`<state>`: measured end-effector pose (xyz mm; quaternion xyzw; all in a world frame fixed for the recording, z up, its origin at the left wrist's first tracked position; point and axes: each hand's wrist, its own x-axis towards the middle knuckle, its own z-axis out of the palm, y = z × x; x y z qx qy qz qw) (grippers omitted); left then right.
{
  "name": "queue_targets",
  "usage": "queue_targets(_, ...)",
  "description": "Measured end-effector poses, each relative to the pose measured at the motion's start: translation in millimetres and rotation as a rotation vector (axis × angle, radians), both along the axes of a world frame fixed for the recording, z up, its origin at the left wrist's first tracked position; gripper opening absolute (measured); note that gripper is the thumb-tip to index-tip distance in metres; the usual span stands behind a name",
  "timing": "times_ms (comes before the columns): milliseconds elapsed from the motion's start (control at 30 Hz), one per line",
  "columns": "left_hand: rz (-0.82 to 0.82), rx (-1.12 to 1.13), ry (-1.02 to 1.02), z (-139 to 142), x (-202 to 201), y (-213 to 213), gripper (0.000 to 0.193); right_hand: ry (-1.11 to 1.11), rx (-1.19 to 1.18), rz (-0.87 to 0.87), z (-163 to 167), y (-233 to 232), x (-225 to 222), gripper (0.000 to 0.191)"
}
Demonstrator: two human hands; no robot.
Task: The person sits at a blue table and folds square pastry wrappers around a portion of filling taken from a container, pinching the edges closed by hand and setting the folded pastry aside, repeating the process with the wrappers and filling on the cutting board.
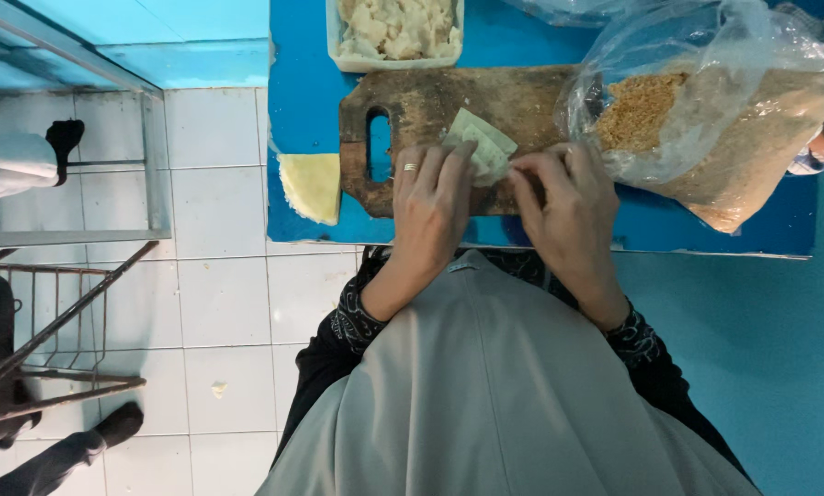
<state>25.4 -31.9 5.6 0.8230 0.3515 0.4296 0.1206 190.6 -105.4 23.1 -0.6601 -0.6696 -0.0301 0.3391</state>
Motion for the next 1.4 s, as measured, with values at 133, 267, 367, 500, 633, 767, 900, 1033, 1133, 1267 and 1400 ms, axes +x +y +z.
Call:
queue_targets(133,0.028,-0.027,-0.020,-0.6,-1.4,-0.7,0.028,-0.057,0.003,-0.003,-1.1,5.1,-4.7,0.015)
queue_targets(267,0.033,-0.048,-0.035,0.0,-1.6,0.3,0.021,-0.043,0.010,-0.006,-1.3,8.0,-8.0,0.013)
queue_targets(367,0.029,-0.025,-0.060,-0.1,-1.0,0.9,0.021,0.033,0.042,0.034,-0.5,9.1,-9.6,0.011)
queue_targets(500,0.018,-0.031,-0.042,-1.5,-1.9,0.7,0.022,0.293,0.043,0.057,0.5,9.4,-13.3,0.011)
queue_targets(633,0.022,-0.039,-0.050,-3.4,-0.6,1.0,0.021,0.400,0.044,0.099,-1.5,8.9,-16.3,0.012)
queue_targets(767,0.010,-0.037,-0.047,-2.8,-0.6,2.5,0.018,0.289,0.068,0.088,-5.2,12.9,-15.2,0.013)
queue_targets(900,-0.065,0.058,0.126,2.2,-12.3,8.3,0.022,0.152,0.071,0.171,-2.0,19.6,-6.2,0.013)
queue_targets(1033,-0.144,0.180,0.341,7.3,-27.9,20.6,0.021,0.022,-0.009,0.352,10.2,23.2,12.9,0.017)
queue_targets(1133,-0.206,0.148,0.302,7.6,-25.2,33.9,0.018,-0.023,-0.038,0.462,13.5,28.8,21.7,0.028)
queue_targets(1267,-0.234,-0.053,0.174,6.2,-21.1,43.0,0.011,-0.054,-0.010,0.418,5.2,39.0,18.7,0.019)
queue_targets(1400,-0.163,-0.054,0.145,3.3,-15.3,40.0,0.010,0.004,-0.042,0.276,-0.6,46.2,18.9,0.014)
